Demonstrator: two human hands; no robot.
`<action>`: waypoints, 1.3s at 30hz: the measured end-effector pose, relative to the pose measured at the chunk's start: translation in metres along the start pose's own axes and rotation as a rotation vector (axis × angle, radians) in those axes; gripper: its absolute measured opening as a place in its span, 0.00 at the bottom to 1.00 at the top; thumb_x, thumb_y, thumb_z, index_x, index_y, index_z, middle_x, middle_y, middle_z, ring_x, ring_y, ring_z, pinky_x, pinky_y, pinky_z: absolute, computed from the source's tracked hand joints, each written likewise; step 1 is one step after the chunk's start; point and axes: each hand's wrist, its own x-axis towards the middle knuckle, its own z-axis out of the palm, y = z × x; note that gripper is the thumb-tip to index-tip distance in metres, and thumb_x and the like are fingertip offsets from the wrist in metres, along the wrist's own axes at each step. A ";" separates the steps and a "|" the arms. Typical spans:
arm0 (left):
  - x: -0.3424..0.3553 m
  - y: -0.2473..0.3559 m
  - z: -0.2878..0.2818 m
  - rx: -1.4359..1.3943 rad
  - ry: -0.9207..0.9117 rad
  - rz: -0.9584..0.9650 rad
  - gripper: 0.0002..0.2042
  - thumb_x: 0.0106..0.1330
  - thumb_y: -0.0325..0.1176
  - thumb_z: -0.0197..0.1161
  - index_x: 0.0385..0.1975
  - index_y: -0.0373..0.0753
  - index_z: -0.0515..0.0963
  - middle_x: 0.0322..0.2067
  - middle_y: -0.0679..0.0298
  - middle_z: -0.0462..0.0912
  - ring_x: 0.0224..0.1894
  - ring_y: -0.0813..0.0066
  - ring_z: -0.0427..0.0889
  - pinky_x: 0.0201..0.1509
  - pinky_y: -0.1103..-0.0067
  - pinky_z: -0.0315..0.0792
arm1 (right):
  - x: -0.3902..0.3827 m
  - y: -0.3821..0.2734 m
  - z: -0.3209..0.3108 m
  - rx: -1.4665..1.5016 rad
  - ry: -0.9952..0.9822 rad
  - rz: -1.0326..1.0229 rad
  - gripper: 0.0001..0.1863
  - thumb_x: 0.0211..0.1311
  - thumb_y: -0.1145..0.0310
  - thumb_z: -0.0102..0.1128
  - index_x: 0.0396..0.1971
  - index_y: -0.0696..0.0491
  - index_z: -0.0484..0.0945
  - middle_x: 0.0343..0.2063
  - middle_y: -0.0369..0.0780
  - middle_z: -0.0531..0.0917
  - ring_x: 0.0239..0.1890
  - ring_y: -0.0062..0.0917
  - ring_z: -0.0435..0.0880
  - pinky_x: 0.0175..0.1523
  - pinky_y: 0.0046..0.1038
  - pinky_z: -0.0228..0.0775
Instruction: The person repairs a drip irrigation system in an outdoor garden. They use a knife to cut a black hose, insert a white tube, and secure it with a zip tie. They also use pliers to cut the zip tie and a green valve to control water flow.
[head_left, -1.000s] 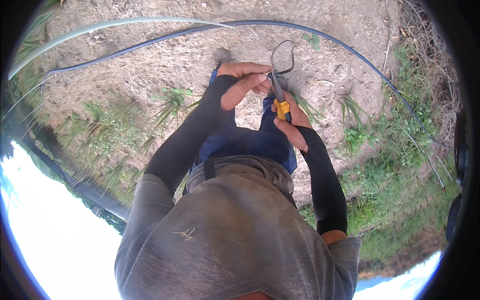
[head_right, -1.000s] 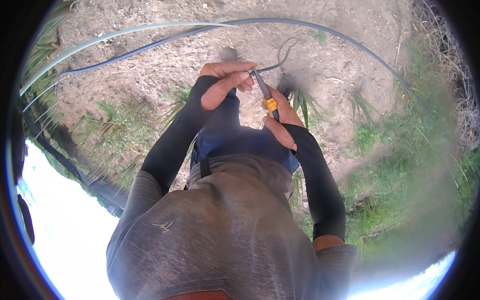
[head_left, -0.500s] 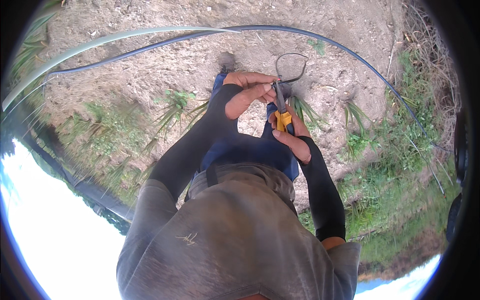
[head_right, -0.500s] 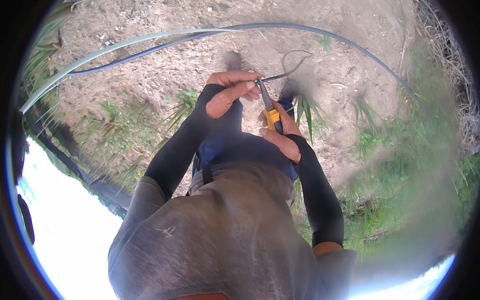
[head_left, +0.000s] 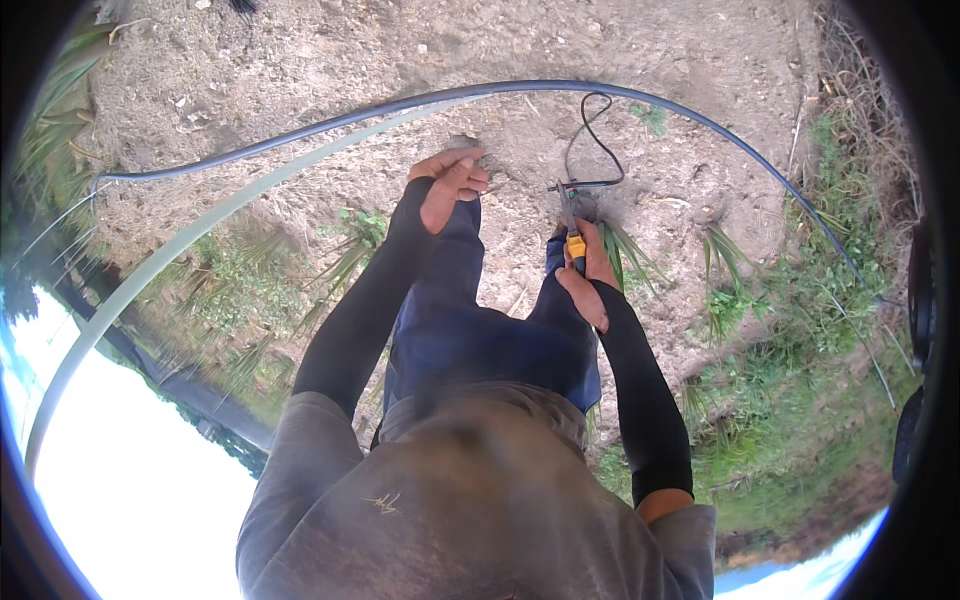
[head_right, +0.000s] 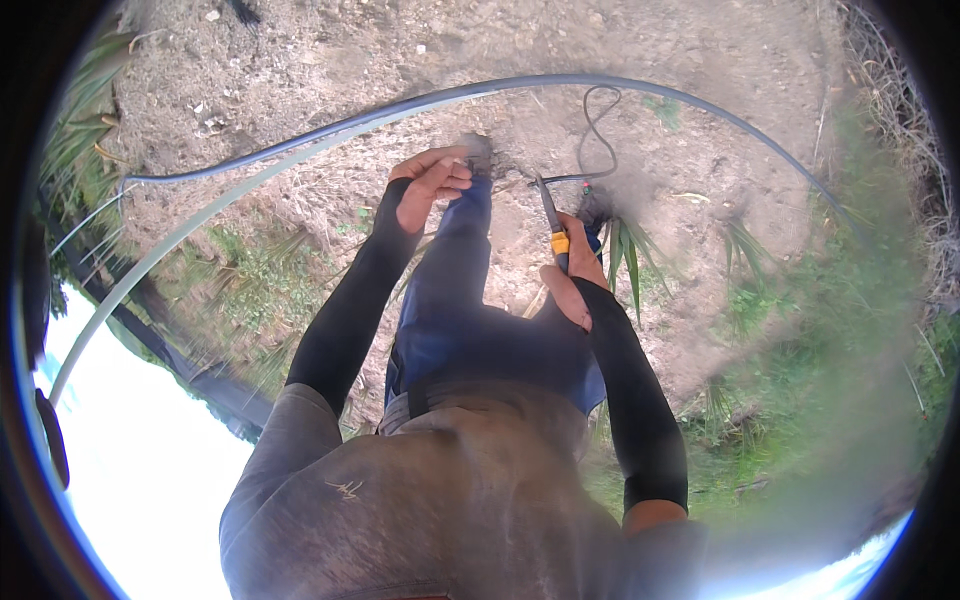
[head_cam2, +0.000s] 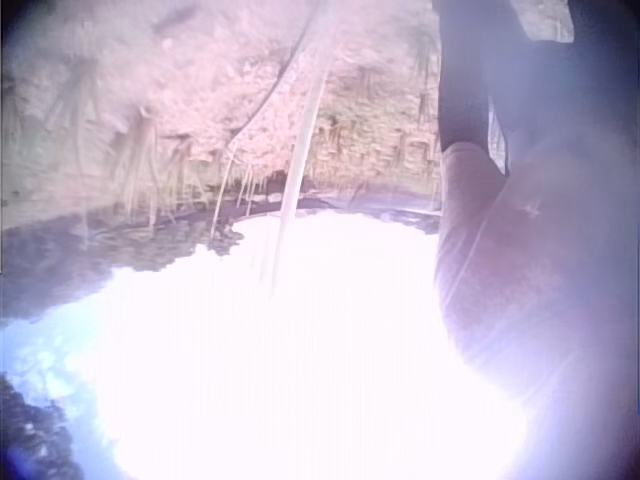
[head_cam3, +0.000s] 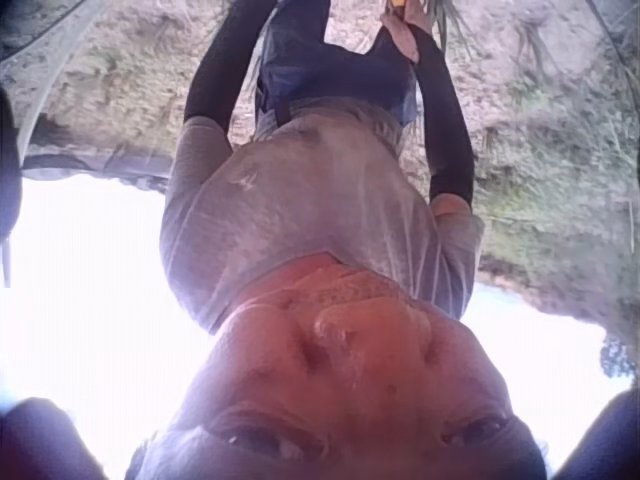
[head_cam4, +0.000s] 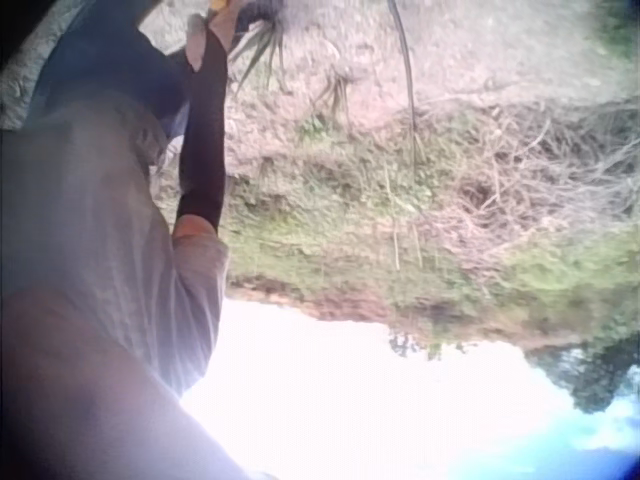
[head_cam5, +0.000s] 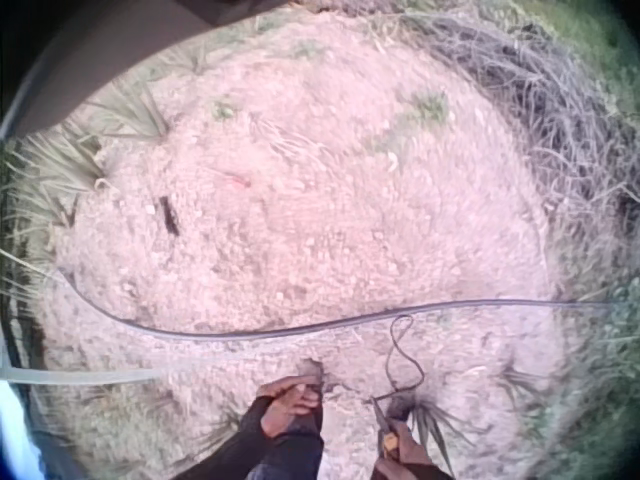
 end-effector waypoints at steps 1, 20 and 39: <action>0.027 -0.007 -0.023 0.121 0.070 0.096 0.15 0.69 0.33 0.52 0.50 0.35 0.76 0.36 0.59 0.82 0.36 0.75 0.82 0.40 0.82 0.74 | 0.017 0.006 -0.001 -0.029 0.020 -0.002 0.33 0.50 0.80 0.53 0.60 0.51 0.60 0.38 0.36 0.69 0.37 0.19 0.69 0.44 0.21 0.63; 0.339 -0.097 -0.091 1.286 -0.439 0.204 0.15 0.64 0.40 0.56 0.46 0.39 0.76 0.42 0.51 0.79 0.47 0.55 0.78 0.50 0.69 0.70 | 0.293 0.075 0.041 -0.620 0.161 -0.110 0.28 0.47 0.73 0.59 0.51 0.49 0.61 0.40 0.50 0.75 0.41 0.50 0.77 0.43 0.45 0.70; 0.344 -0.061 -0.086 0.960 -0.644 -0.084 0.14 0.64 0.39 0.57 0.30 0.31 0.77 0.22 0.62 0.76 0.24 0.75 0.77 0.29 0.78 0.76 | 0.326 0.058 0.035 -0.694 0.046 -0.096 0.30 0.46 0.72 0.57 0.54 0.48 0.63 0.45 0.46 0.76 0.45 0.47 0.77 0.47 0.42 0.71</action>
